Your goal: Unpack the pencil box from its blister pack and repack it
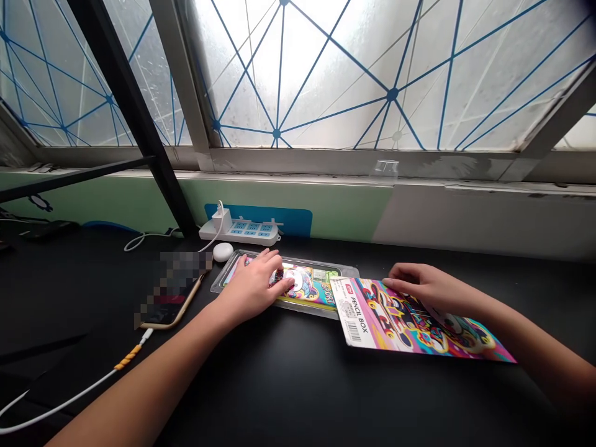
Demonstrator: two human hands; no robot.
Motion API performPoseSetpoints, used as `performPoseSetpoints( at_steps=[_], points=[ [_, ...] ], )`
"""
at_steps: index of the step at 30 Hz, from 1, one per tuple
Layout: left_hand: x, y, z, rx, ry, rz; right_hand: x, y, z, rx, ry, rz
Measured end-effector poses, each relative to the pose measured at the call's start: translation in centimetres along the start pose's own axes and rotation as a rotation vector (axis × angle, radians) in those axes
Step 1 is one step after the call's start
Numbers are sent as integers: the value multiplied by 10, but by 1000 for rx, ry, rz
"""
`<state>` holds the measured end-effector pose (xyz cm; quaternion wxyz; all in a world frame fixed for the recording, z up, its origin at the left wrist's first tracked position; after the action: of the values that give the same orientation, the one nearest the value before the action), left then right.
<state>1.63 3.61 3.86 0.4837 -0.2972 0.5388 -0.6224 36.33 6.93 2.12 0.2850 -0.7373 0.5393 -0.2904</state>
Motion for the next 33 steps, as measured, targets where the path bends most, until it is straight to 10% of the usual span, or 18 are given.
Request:
performPoseSetpoints(
  at_steps=[9,33],
  points=[
    [5,-8,13,55,73,-23,22,46,-59,-72,-34,-140],
    [14,2,28,20,184,-93,16,21,-33,-13,84,-107]
  ],
)
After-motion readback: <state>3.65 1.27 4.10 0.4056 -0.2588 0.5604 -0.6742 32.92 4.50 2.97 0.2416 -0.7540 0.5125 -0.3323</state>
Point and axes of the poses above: each hand's wrist, its own x-axis away from the middle knuckle, its own y-axis out of the palm, z = x × y, the point moved 6 cm from there along -x, towards the middle knuckle, and after that the axes turned 7 degrees about -x, right-handed, at the moved point
